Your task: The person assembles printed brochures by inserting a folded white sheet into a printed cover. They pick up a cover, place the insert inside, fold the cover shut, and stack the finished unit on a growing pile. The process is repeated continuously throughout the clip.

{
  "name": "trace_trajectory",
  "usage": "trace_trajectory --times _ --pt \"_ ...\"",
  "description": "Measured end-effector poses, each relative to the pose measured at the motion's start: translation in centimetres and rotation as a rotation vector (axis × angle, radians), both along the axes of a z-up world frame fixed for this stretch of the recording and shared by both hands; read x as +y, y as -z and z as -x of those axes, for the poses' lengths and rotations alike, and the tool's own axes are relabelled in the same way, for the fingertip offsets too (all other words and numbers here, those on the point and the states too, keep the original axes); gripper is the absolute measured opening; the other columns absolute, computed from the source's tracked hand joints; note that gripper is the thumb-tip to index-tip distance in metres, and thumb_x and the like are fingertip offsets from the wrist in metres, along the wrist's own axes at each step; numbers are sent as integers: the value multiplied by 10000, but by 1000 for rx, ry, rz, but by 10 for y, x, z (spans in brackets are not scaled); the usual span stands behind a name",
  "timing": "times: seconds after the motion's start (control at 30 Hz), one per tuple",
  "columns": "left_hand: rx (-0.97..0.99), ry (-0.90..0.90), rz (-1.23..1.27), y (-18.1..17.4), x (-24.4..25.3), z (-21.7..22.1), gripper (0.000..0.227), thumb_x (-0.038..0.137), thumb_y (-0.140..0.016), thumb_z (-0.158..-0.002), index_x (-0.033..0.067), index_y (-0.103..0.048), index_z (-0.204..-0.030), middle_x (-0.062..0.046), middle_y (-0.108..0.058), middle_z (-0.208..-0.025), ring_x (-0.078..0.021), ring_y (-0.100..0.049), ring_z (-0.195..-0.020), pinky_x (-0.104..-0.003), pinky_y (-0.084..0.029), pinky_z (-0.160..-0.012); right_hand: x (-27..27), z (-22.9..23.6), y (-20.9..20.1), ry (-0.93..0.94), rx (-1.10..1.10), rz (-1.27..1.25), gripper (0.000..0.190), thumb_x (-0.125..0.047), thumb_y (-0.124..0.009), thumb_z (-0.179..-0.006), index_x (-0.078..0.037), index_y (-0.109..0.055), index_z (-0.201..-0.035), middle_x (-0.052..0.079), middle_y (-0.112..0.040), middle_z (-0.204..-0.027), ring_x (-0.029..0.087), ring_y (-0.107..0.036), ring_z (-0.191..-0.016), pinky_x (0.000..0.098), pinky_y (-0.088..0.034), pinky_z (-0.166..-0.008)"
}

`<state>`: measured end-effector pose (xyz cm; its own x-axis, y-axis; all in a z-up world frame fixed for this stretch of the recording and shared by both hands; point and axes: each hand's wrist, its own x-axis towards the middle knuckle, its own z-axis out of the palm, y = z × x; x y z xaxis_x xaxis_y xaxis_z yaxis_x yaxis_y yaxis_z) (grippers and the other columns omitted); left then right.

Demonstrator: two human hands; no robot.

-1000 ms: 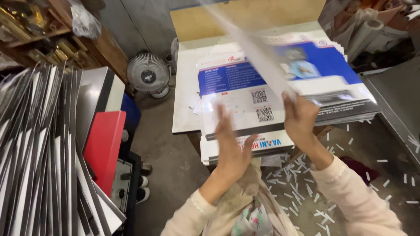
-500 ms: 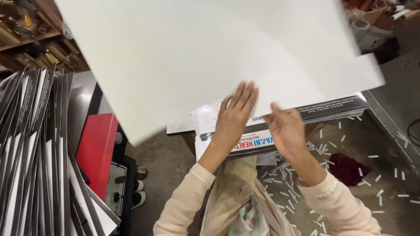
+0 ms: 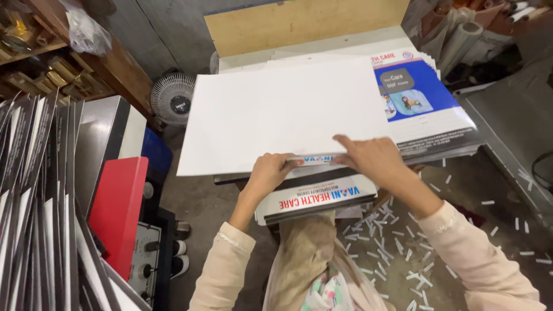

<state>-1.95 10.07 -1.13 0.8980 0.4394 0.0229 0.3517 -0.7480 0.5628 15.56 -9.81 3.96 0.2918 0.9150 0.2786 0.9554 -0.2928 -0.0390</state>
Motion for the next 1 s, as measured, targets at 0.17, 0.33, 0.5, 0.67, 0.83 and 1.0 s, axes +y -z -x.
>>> trace_trajectory --times 0.17,0.33,0.5,0.67,0.83,1.0 --pt "106 -204 -221 -8 -19 -36 599 463 -650 -962 35 -552 -1368 -179 -661 -1138 -324 -699 -956 -488 -514 -825 49 -40 29 37 33 65 383 -510 -582 -1018 -167 -627 -1181 109 -748 -808 336 -721 -731 468 -554 -662" --pt "-23 -13 -581 26 -44 -78 668 371 -552 -948 -5 -403 -1480 -258 -263 -1610 -388 -277 -1497 -711 -248 -1078 64 -27 63 -39 -178 -175 492 -212 -590 -941 -72 -554 -1411 150 -628 -1285 286 -612 -1175 493 -476 -1024" --pt "-92 8 -532 65 -22 -68 665 396 -441 -1032 -48 -358 -1521 -243 -244 -1655 -365 -203 -1550 -694 -185 -1144 32 -49 82 151 -204 -203 751 -107 -581 -792 -67 -459 -1532 158 -565 -1401 279 -493 -1334 619 -317 -1093" --pt "-63 -44 -526 52 21 -12 691 414 -443 -1037 -66 -345 -1524 -222 -251 -1653 -343 -215 -1537 -655 -202 -1130 -41 -90 86 317 -81 -267 468 -181 -635 -961 -23 -556 -1395 161 -585 -1385 314 -504 -1329 581 -367 -1093" --pt "-129 25 -222 15 12 4 742 406 -695 -868 23 -453 -1456 -159 -450 -1522 -316 -386 -1420 -583 -293 -1084 -81 -74 98 308 384 -584 267 -198 -695 -1006 -22 -665 -1205 145 -678 -1143 302 -629 -1061 450 -494 -925" --pt "-103 -178 149 -18 -12 -5 369 124 -753 -845 82 -691 -1207 -142 -761 -1130 -309 -736 -1034 -395 -557 -891 -113 -42 89 206 1155 -757 118 14 -656 -973 12 -664 -1090 110 -693 -999 148 -683 -861 285 -574 -765"
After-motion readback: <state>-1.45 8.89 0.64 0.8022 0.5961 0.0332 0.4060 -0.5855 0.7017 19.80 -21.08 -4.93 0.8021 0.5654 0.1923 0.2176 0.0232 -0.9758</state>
